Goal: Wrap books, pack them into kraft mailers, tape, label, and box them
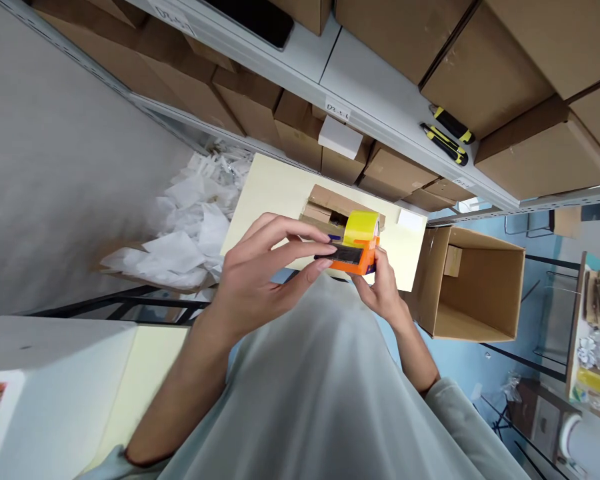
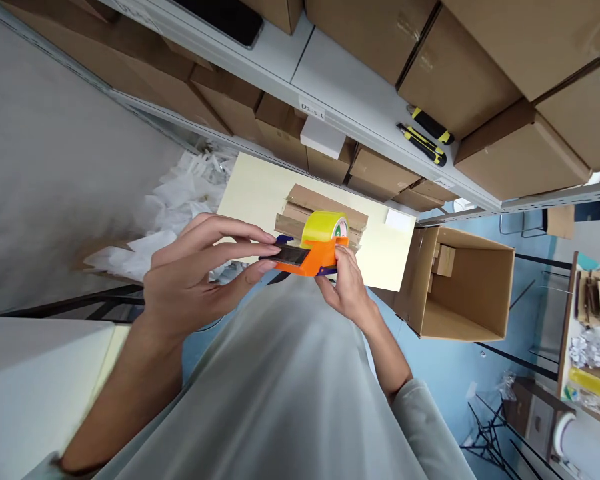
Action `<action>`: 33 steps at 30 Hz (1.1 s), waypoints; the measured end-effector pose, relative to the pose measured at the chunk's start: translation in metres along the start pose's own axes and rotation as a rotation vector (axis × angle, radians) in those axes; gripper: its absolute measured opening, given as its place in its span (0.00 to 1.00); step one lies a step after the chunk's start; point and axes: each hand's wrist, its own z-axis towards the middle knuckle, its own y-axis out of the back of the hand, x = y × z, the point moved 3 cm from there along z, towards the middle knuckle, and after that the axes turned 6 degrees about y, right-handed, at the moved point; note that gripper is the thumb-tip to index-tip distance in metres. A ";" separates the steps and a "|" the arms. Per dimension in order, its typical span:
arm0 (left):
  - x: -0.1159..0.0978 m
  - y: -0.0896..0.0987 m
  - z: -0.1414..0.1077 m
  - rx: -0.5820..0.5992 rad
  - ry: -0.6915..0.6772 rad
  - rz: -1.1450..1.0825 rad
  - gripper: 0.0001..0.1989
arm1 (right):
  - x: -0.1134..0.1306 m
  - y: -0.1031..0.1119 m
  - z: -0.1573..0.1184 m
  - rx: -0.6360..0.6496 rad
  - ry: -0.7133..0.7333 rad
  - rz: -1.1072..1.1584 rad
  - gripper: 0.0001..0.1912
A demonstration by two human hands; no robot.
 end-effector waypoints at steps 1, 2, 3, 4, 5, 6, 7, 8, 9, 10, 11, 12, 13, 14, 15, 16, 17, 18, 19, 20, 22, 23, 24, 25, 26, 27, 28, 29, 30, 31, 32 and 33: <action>-0.002 0.001 0.000 -0.014 -0.033 0.016 0.09 | 0.001 0.001 0.000 -0.003 0.011 -0.006 0.23; -0.003 0.002 0.001 -0.025 -0.059 0.029 0.09 | 0.002 0.002 0.000 -0.006 0.023 -0.005 0.23; -0.005 0.003 0.001 -0.033 -0.078 0.040 0.10 | 0.004 0.002 0.000 -0.008 0.034 -0.001 0.23; -0.007 0.004 0.001 -0.036 -0.090 0.051 0.10 | 0.005 0.002 0.000 -0.010 0.043 0.002 0.23; -0.008 0.005 0.000 -0.040 -0.099 0.066 0.10 | 0.005 0.002 0.000 -0.010 0.047 0.002 0.24; -0.009 0.005 -0.001 -0.043 -0.109 0.088 0.10 | 0.006 0.002 0.000 -0.011 0.046 0.000 0.24; -0.010 0.006 -0.002 -0.047 -0.122 0.115 0.11 | 0.006 0.001 0.001 -0.011 0.042 -0.005 0.25; -0.010 0.006 -0.003 -0.056 -0.141 0.143 0.12 | 0.007 0.001 0.001 -0.012 0.038 -0.013 0.25; -0.009 0.007 -0.004 -0.070 -0.169 0.170 0.13 | 0.007 0.000 0.001 -0.012 0.036 -0.022 0.26; -0.008 0.007 -0.005 -0.089 -0.203 0.196 0.14 | 0.008 -0.001 0.001 -0.015 0.039 -0.030 0.26; -0.006 0.007 -0.006 -0.110 -0.238 0.221 0.13 | 0.009 -0.002 0.001 -0.020 0.045 -0.037 0.26; -0.004 0.007 -0.007 -0.127 -0.267 0.244 0.13 | 0.011 -0.003 0.001 -0.027 0.055 -0.041 0.26; -0.001 0.007 -0.007 -0.140 -0.288 0.266 0.13 | 0.012 -0.004 0.001 -0.033 0.063 -0.043 0.27; 0.002 0.007 -0.007 -0.146 -0.299 0.285 0.13 | 0.014 -0.005 0.001 -0.037 0.065 -0.045 0.27; 0.005 0.007 -0.006 -0.145 -0.299 0.295 0.14 | 0.015 -0.006 0.000 -0.035 0.061 -0.048 0.28; 0.007 0.007 -0.005 -0.139 -0.293 0.298 0.15 | 0.015 -0.007 0.000 -0.029 0.054 -0.054 0.28; 0.008 0.007 -0.005 -0.131 -0.286 0.295 0.16 | 0.016 -0.008 0.000 -0.021 0.044 -0.061 0.29; 0.009 0.008 -0.004 -0.122 -0.277 0.288 0.16 | 0.016 -0.008 -0.001 -0.011 0.036 -0.067 0.29; 0.009 0.008 -0.003 -0.110 -0.267 0.275 0.15 | 0.016 -0.008 0.000 -0.003 0.029 -0.070 0.29; 0.009 0.009 -0.001 -0.097 -0.246 0.253 0.14 | 0.016 -0.008 0.000 0.002 0.028 -0.068 0.28; 0.008 0.010 0.001 -0.067 -0.180 0.193 0.12 | 0.017 -0.006 0.002 0.009 0.042 -0.063 0.27; 0.008 0.011 0.003 -0.058 -0.141 0.161 0.12 | 0.017 -0.004 0.003 0.013 0.055 -0.062 0.26; 0.008 0.012 0.005 -0.055 -0.101 0.140 0.11 | 0.017 -0.003 0.004 0.019 0.071 -0.064 0.25; 0.009 0.013 0.007 -0.056 -0.069 0.134 0.09 | 0.016 -0.002 0.005 0.027 0.083 -0.072 0.25; 0.009 0.014 0.008 -0.055 -0.050 0.139 0.09 | 0.015 -0.001 0.006 0.037 0.090 -0.086 0.25; 0.010 0.014 0.010 -0.049 -0.044 0.150 0.11 | 0.014 0.000 0.007 0.051 0.092 -0.103 0.25; 0.012 0.014 0.011 -0.040 -0.044 0.161 0.11 | 0.013 0.000 0.007 0.066 0.091 -0.120 0.26; 0.013 0.014 0.011 -0.023 -0.047 0.168 0.11 | 0.012 0.001 0.006 0.081 0.089 -0.137 0.27; 0.015 0.014 0.011 -0.006 -0.050 0.166 0.10 | 0.011 0.001 0.006 0.092 0.089 -0.150 0.27; 0.017 0.014 0.011 0.007 -0.051 0.157 0.08 | 0.010 0.002 0.006 0.098 0.091 -0.160 0.26; 0.018 0.014 0.010 0.013 -0.051 0.146 0.07 | 0.010 0.003 0.005 0.097 0.095 -0.169 0.26; 0.019 0.015 0.008 0.004 -0.055 0.134 0.07 | 0.010 0.004 0.006 0.089 0.099 -0.180 0.26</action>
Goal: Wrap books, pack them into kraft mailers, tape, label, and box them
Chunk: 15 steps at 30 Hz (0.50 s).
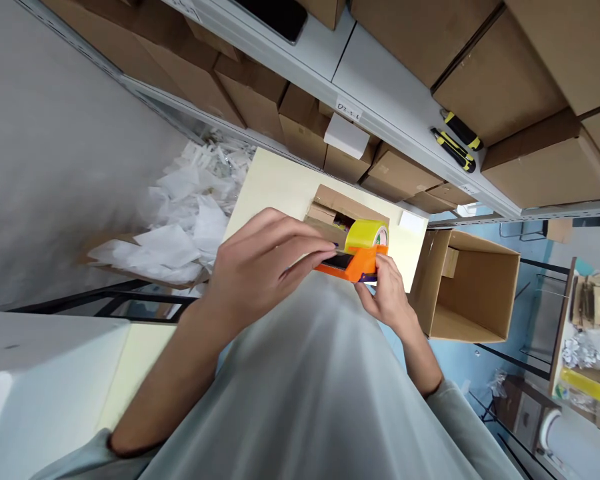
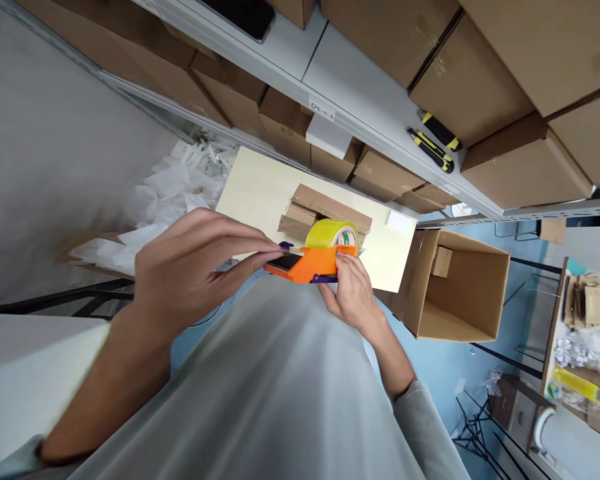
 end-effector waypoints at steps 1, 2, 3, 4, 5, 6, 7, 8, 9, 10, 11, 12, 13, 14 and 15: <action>0.000 0.001 -0.002 -0.018 -0.009 -0.007 0.07 | 0.000 0.001 0.001 -0.013 0.004 -0.015 0.26; -0.001 0.002 -0.005 -0.043 -0.027 -0.004 0.07 | 0.001 0.002 0.002 -0.029 0.011 -0.031 0.25; -0.002 0.003 -0.007 -0.074 -0.053 0.012 0.08 | 0.002 0.004 0.004 -0.044 0.022 -0.049 0.25; -0.004 0.005 -0.010 -0.103 -0.079 0.038 0.08 | 0.003 0.005 0.006 -0.059 0.037 -0.068 0.25; -0.006 0.006 -0.012 -0.132 -0.100 0.066 0.08 | 0.005 0.006 0.009 -0.072 0.058 -0.086 0.25; -0.007 0.007 -0.013 -0.156 -0.114 0.086 0.08 | 0.007 0.007 0.011 -0.083 0.083 -0.105 0.25; -0.007 0.007 -0.015 -0.175 -0.116 0.094 0.08 | 0.008 0.008 0.013 -0.087 0.108 -0.123 0.24; -0.004 0.008 -0.015 -0.187 -0.107 0.088 0.08 | 0.010 0.009 0.015 -0.078 0.127 -0.139 0.23; 0.000 0.009 -0.016 -0.186 -0.085 0.071 0.08 | 0.011 0.010 0.016 -0.054 0.136 -0.153 0.22; 0.007 0.009 -0.017 -0.178 -0.048 0.054 0.07 | 0.011 0.012 0.016 -0.013 0.133 -0.165 0.20; 0.016 0.009 -0.018 -0.175 -0.003 0.044 0.06 | 0.009 0.014 0.015 0.045 0.116 -0.177 0.18; 0.028 0.009 -0.020 -0.179 0.051 0.042 0.05 | 0.007 0.016 0.014 0.113 0.087 -0.186 0.17; 0.041 0.008 -0.022 -0.189 0.109 0.035 0.04 | 0.003 0.019 0.013 0.185 0.049 -0.191 0.16; 0.056 0.006 -0.026 -0.196 0.171 0.012 0.04 | -0.002 0.023 0.012 0.256 0.007 -0.190 0.17; 0.072 0.002 -0.030 -0.187 0.246 -0.038 0.04 | -0.009 0.027 0.012 0.324 -0.035 -0.182 0.17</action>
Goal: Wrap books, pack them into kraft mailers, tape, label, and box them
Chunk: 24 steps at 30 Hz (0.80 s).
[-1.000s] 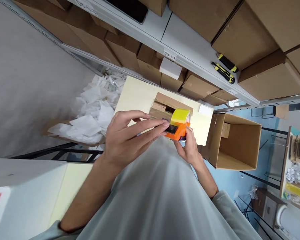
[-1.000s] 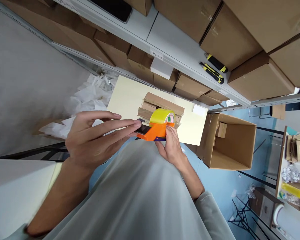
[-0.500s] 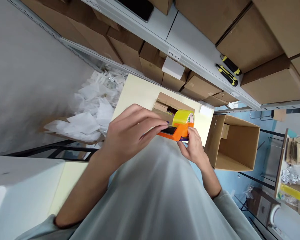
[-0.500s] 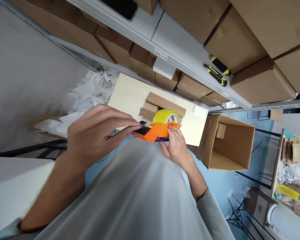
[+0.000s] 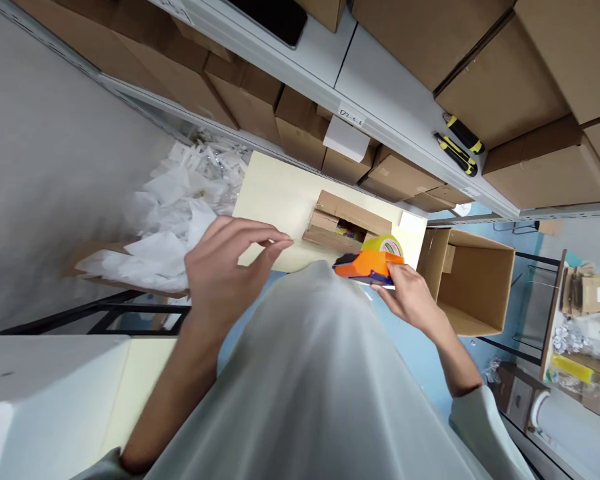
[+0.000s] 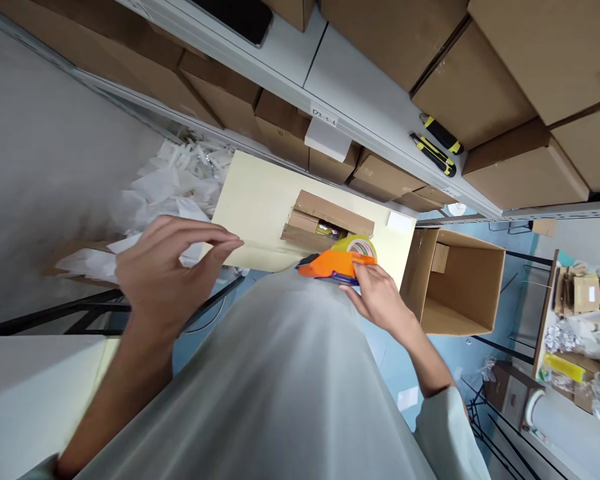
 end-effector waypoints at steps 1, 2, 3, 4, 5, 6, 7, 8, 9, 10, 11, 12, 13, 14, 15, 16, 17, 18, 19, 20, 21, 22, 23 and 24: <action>0.017 -0.006 -0.001 0.039 0.106 -0.065 0.05 | -0.009 0.002 0.001 0.066 -0.033 0.022 0.18; 0.035 -0.014 -0.004 0.104 0.241 -0.152 0.08 | -0.019 0.004 0.004 0.128 -0.065 0.055 0.19; 0.051 -0.026 -0.008 0.179 0.399 -0.249 0.11 | -0.031 0.005 0.008 0.186 -0.096 0.099 0.19; 0.066 -0.038 -0.013 0.246 0.565 -0.345 0.15 | -0.043 0.006 0.015 0.242 -0.132 0.152 0.20; 0.079 -0.052 -0.019 0.297 0.716 -0.436 0.19 | -0.056 0.007 0.023 0.295 -0.170 0.212 0.20; 0.090 -0.066 -0.024 0.335 0.846 -0.517 0.23 | -0.069 0.007 0.031 0.344 -0.210 0.276 0.21; 0.099 -0.079 -0.029 0.361 0.947 -0.587 0.26 | -0.080 0.008 0.040 0.385 -0.250 0.341 0.21; 0.106 -0.091 -0.033 0.378 1.025 -0.647 0.28 | -0.090 0.009 0.050 0.425 -0.286 0.406 0.23; 0.112 -0.101 -0.036 0.387 1.088 -0.698 0.30 | -0.099 0.009 0.058 0.464 -0.319 0.470 0.24; 0.118 -0.110 -0.039 0.389 1.139 -0.739 0.31 | -0.106 0.010 0.066 0.503 -0.347 0.530 0.24; 0.123 -0.117 -0.040 0.383 1.176 -0.773 0.31 | -0.111 0.010 0.072 0.541 -0.370 0.585 0.25; 0.128 -0.122 -0.041 0.372 1.202 -0.802 0.32 | -0.115 0.009 0.078 0.576 -0.391 0.631 0.26; 0.133 -0.126 -0.042 0.361 1.218 -0.825 0.32 | -0.118 0.008 0.083 0.605 -0.408 0.664 0.27; 0.137 -0.129 -0.042 0.349 1.228 -0.840 0.32 | -0.120 0.006 0.087 0.627 -0.421 0.686 0.27; 0.143 -0.131 -0.043 0.338 1.235 -0.849 0.32 | -0.122 0.003 0.090 0.640 -0.431 0.701 0.27; 0.148 -0.133 -0.044 0.328 1.241 -0.853 0.31 | -0.124 -0.002 0.093 0.652 -0.438 0.715 0.28; 0.153 -0.134 -0.045 0.320 1.250 -0.852 0.30 | -0.127 -0.007 0.096 0.664 -0.440 0.730 0.29; 0.158 -0.136 -0.046 0.312 1.259 -0.842 0.28 | -0.129 -0.013 0.099 0.678 -0.438 0.749 0.30; 0.164 -0.137 -0.047 0.300 1.267 -0.821 0.26 | -0.131 -0.019 0.101 0.693 -0.433 0.769 0.31; 0.169 -0.139 -0.048 0.285 1.266 -0.788 0.24 | -0.134 -0.025 0.104 0.706 -0.427 0.788 0.32; 0.173 -0.141 -0.049 0.269 1.258 -0.746 0.22 | -0.136 -0.031 0.106 0.715 -0.423 0.802 0.33; 0.177 -0.143 -0.050 0.250 1.249 -0.706 0.19 | -0.139 -0.036 0.108 0.721 -0.421 0.809 0.33; 0.181 -0.146 -0.050 0.230 1.245 -0.679 0.17 | -0.143 -0.040 0.110 0.725 -0.423 0.809 0.33; 0.184 -0.148 -0.051 0.213 1.251 -0.668 0.15 | -0.146 -0.044 0.112 0.731 -0.429 0.806 0.32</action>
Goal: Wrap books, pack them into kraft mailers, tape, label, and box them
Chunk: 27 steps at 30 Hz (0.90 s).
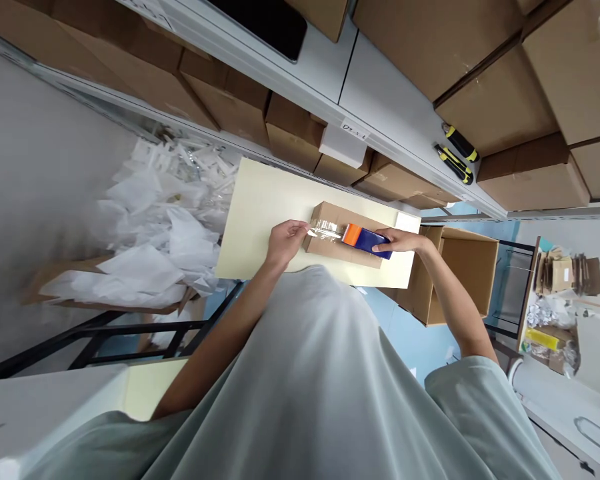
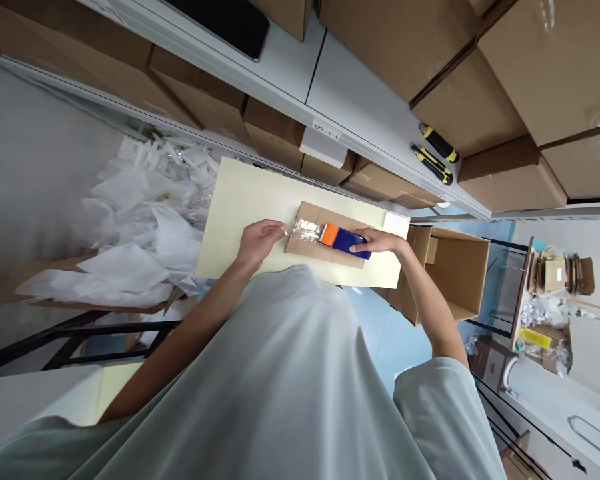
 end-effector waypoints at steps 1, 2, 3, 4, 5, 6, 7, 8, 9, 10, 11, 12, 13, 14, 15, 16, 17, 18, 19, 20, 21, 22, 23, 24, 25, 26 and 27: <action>0.002 0.000 0.003 -0.009 0.012 -0.015 0.14 | -0.002 0.001 0.004 0.002 -0.009 0.000 0.32; 0.005 -0.001 0.006 -0.012 0.031 -0.038 0.13 | -0.004 0.002 0.007 0.008 -0.019 0.003 0.32; 0.007 -0.001 0.008 -0.012 0.050 -0.061 0.12 | -0.005 0.003 0.010 0.015 -0.027 0.007 0.31; 0.009 -0.001 0.010 -0.012 0.064 -0.076 0.12 | -0.006 0.004 0.012 0.019 -0.032 0.006 0.31; 0.011 0.000 0.013 -0.012 0.069 -0.079 0.12 | -0.007 0.004 0.015 0.020 -0.035 -0.001 0.31; 0.013 0.001 0.016 -0.014 0.070 -0.075 0.12 | -0.007 0.005 0.017 0.016 -0.036 -0.014 0.31; 0.015 0.002 0.019 -0.016 0.069 -0.067 0.12 | -0.007 0.005 0.019 0.010 -0.036 -0.028 0.31; 0.017 0.002 0.022 -0.018 0.067 -0.049 0.12 | -0.007 0.005 0.021 0.006 -0.036 -0.043 0.31; 0.019 0.002 0.025 -0.016 0.063 -0.024 0.13 | -0.007 0.004 0.022 0.000 -0.037 -0.054 0.31; 0.021 0.001 0.028 -0.013 0.057 0.005 0.14 | -0.007 0.003 0.023 -0.003 -0.038 -0.063 0.31; 0.024 -0.001 0.031 -0.007 0.050 0.035 0.16 | -0.007 0.002 0.023 -0.005 -0.041 -0.069 0.31; 0.026 -0.003 0.034 0.001 0.042 0.063 0.17 | -0.007 0.001 0.023 -0.007 -0.044 -0.075 0.30; 0.029 -0.006 0.036 0.009 0.033 0.086 0.19 | -0.008 0.000 0.023 -0.010 -0.045 -0.078 0.30; 0.032 -0.007 0.037 0.016 0.023 0.101 0.20 | -0.008 -0.001 0.023 -0.014 -0.043 -0.075 0.29; 0.034 -0.007 0.038 0.011 0.009 0.121 0.20 | -0.008 -0.003 0.022 -0.017 -0.040 -0.069 0.28; 0.036 -0.005 0.038 -0.014 -0.013 0.160 0.21 | -0.008 -0.004 0.022 -0.018 -0.037 -0.061 0.27; 0.036 -0.002 0.037 -0.053 -0.041 0.212 0.21 | -0.008 -0.005 0.022 -0.020 -0.034 -0.054 0.27; 0.036 0.003 0.037 -0.100 -0.069 0.268 0.20 | -0.008 -0.006 0.022 -0.023 -0.034 -0.050 0.26; 0.035 0.008 0.036 -0.146 -0.095 0.323 0.18 | -0.008 -0.007 0.022 -0.027 -0.035 -0.049 0.25; 0.034 0.013 0.034 -0.180 -0.118 0.368 0.17 | -0.008 -0.007 0.022 -0.030 -0.034 -0.050 0.25; 0.031 0.017 0.033 -0.195 -0.139 0.395 0.16 | -0.009 -0.008 0.022 -0.034 -0.031 -0.053 0.25; 0.028 0.020 0.032 -0.190 -0.157 0.403 0.16 | -0.009 -0.008 0.022 -0.037 -0.027 -0.058 0.24; 0.025 0.023 0.030 -0.176 -0.177 0.401 0.17 | -0.010 -0.008 0.023 -0.040 -0.024 -0.067 0.24; 0.021 0.024 0.028 -0.161 -0.199 0.395 0.17 | -0.010 -0.007 0.023 -0.042 -0.021 -0.080 0.24; 0.018 0.024 0.025 -0.142 -0.221 0.381 0.18 | -0.011 -0.007 0.024 -0.047 -0.021 -0.094 0.24; 0.015 0.022 0.022 -0.117 -0.240 0.359 0.18 | -0.012 -0.006 0.025 -0.053 -0.024 -0.109 0.23; 0.012 0.020 0.019 -0.087 -0.256 0.330 0.18 | -0.013 -0.006 0.026 -0.058 -0.027 -0.120 0.23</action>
